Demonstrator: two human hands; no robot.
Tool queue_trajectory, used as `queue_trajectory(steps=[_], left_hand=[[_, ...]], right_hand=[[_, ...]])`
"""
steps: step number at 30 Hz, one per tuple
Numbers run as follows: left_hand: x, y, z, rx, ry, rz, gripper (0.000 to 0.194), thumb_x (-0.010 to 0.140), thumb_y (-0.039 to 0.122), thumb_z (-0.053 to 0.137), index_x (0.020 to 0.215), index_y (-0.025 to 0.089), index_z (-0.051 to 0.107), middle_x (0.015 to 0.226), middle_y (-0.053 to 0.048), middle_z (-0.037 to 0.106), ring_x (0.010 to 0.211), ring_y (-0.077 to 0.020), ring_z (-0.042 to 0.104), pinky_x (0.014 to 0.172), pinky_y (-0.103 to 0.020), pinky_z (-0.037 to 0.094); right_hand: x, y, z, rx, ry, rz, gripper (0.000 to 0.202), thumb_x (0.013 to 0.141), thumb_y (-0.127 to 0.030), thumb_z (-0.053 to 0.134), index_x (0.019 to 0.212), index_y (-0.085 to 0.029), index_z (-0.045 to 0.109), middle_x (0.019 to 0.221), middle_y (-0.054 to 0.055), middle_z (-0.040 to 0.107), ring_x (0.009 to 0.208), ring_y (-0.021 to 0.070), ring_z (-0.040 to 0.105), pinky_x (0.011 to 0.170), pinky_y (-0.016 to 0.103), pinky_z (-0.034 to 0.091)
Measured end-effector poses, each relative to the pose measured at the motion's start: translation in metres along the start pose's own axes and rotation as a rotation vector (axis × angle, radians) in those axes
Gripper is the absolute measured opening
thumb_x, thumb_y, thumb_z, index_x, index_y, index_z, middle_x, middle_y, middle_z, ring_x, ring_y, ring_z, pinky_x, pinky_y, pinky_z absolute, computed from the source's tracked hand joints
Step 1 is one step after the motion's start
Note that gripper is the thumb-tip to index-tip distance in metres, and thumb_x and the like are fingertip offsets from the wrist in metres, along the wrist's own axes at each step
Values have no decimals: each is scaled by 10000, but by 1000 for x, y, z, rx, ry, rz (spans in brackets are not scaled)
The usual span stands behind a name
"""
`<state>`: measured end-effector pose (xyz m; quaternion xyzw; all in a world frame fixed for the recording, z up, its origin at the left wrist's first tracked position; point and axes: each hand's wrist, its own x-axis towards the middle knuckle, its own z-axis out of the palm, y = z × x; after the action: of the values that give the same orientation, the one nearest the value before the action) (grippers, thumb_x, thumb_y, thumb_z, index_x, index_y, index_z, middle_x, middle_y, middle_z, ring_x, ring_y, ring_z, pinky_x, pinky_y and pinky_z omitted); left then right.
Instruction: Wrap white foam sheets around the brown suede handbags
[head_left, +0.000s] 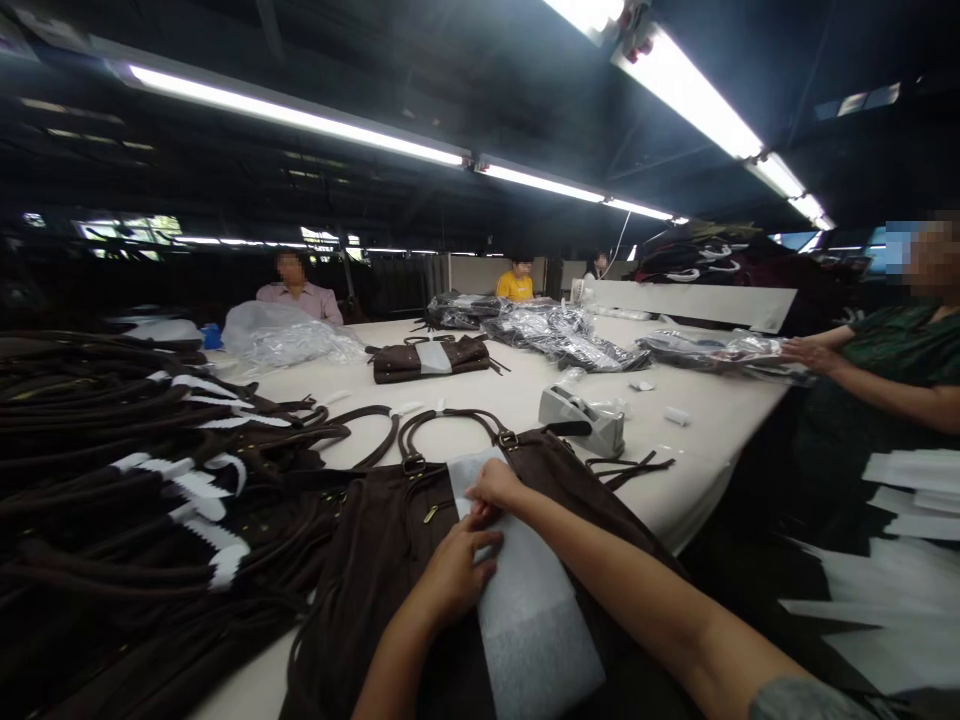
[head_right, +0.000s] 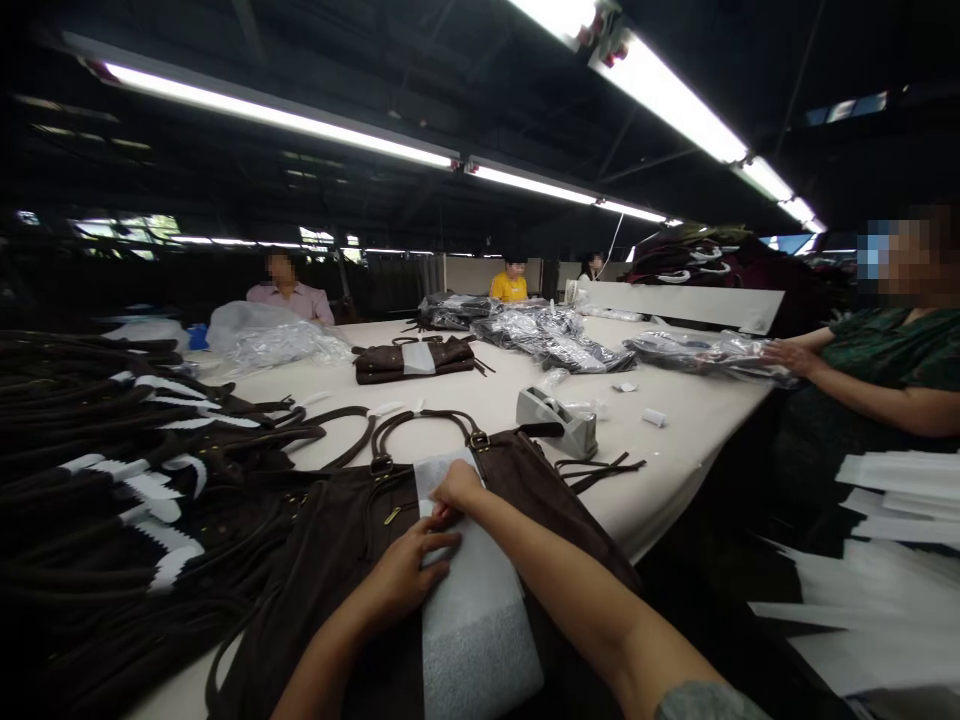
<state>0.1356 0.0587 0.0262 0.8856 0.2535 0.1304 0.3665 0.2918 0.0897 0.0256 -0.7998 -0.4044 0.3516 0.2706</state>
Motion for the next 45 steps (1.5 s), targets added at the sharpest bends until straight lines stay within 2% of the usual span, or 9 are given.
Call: queue_trajectory(steps=[5, 14, 19, 22, 25, 30, 36, 40, 45], left_hand=[[-3, 1, -1, -29, 27, 12, 331, 720, 110, 617, 1012, 211, 736, 1206, -103, 591, 1129, -237, 566, 1028, -358, 393], [-3, -4, -4, -53, 94, -19, 205, 636, 158, 720, 835, 192, 751, 935, -58, 619, 911, -215, 606, 866, -335, 467], [-6, 0, -1, 15, 123, 3, 212, 676, 199, 674, 876, 183, 744, 934, -71, 631, 891, -220, 627, 841, -341, 496], [-13, -6, 15, 134, 156, 29, 289, 797, 247, 531, 995, 165, 725, 1055, -118, 634, 1022, -245, 626, 927, -378, 493], [-24, -33, 35, 387, 208, 130, 452, 893, 256, 344, 1241, 152, 613, 1335, -156, 542, 1236, -257, 532, 983, -388, 488], [-30, -84, 44, 694, 149, 311, 511, 930, 331, 357, 1398, 147, 448, 1465, -151, 419, 1345, -291, 402, 1012, -445, 472], [-28, -62, 37, 747, 48, 193, 590, 945, 356, 284, 1443, 42, 325, 1529, -194, 246, 1420, -298, 225, 1089, -503, 364], [-30, -52, 39, 787, -26, 75, 528, 927, 296, 290, 1383, 82, 449, 1520, -162, 288, 1431, -302, 188, 1117, -559, 273], [-29, -75, 32, 814, -61, 186, 433, 874, 197, 346, 1165, 203, 666, 1447, -102, 445, 1415, -316, 242, 1105, -614, 233]], right_hand=[[-10, -2, -15, -192, -72, -24, 317, 730, -335, 743, 527, -129, 613, 481, 21, 611, 413, 101, 520, 401, 187, 391], [-62, 9, -31, -385, -119, -106, 268, 652, -377, 795, 689, -137, 680, 589, 43, 663, 607, 181, 640, 570, 237, 450], [-89, 22, -23, -437, 361, -636, 317, 914, -356, 535, 1153, -166, 620, 1152, 116, 670, 1153, 226, 573, 971, 341, 424], [-78, 36, -14, -526, 186, -841, 502, 979, -377, 384, 1400, -107, 424, 1483, 153, 391, 1415, 222, 272, 1155, 423, 207], [-53, 45, -10, -566, -4, -805, 625, 989, -482, 261, 1471, -85, 301, 1555, 124, 231, 1456, 206, 139, 1185, 480, 43], [-3, 37, -5, -543, -10, -870, 734, 947, -586, 297, 1487, -92, 247, 1570, 87, 158, 1463, 182, 89, 1188, 482, -6], [38, 7, 1, -492, 61, -754, 691, 921, -501, 444, 1455, -76, 333, 1534, 124, 271, 1440, 227, 200, 1189, 474, 105], [27, 7, 5, -473, 118, -695, 711, 906, -459, 486, 1470, -70, 296, 1549, 110, 216, 1450, 238, 143, 1196, 451, 93], [-33, 32, -6, -456, 56, -647, 705, 865, -442, 553, 1422, -43, 387, 1529, 150, 261, 1436, 256, 199, 1181, 449, 180]])
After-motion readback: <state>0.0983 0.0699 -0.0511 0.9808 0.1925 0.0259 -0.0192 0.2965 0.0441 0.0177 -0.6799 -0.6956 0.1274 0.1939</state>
